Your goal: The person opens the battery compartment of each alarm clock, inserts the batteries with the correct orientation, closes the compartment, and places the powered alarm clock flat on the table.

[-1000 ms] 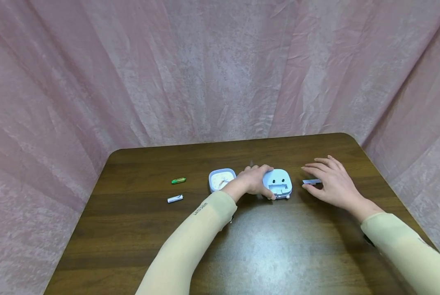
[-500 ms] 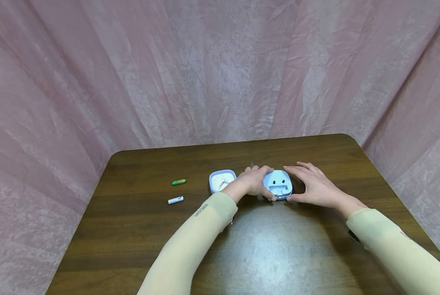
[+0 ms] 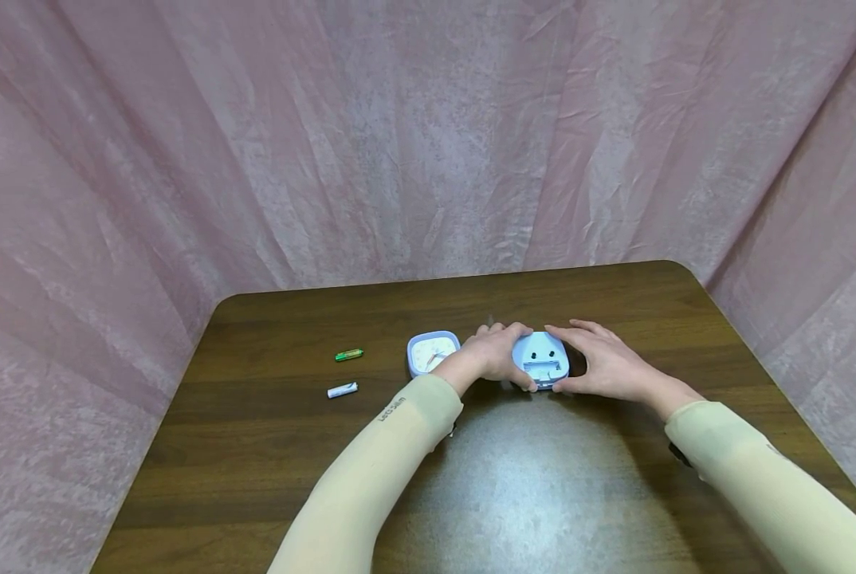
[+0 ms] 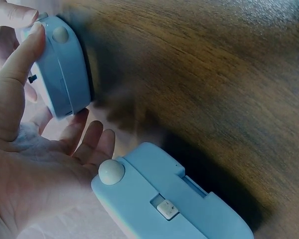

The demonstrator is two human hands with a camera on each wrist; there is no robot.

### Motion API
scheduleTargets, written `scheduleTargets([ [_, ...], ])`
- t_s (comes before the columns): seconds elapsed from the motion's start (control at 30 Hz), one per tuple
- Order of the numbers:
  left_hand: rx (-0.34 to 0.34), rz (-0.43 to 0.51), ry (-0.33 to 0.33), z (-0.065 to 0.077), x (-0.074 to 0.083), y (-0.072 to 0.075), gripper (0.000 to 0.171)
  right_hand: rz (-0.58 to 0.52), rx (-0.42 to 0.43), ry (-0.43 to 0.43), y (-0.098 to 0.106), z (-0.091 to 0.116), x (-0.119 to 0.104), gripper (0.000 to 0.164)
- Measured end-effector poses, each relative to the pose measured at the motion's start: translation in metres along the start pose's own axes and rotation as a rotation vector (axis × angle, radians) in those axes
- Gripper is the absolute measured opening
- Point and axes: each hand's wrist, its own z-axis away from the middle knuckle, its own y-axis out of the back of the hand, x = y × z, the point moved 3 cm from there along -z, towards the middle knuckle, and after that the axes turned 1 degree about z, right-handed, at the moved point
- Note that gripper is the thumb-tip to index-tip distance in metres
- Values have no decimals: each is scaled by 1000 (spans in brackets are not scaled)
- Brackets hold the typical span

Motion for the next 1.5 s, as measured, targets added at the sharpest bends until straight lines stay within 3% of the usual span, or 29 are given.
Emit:
scheduleTargets([
  [0.63,-3,3,2,-1,0,0,94,1,-8,21,-2,-2,-1,92],
  [1.5,-8,-7,1,-3,-1,-2,95,-21,-25,-19,-1,-2,-1,92],
])
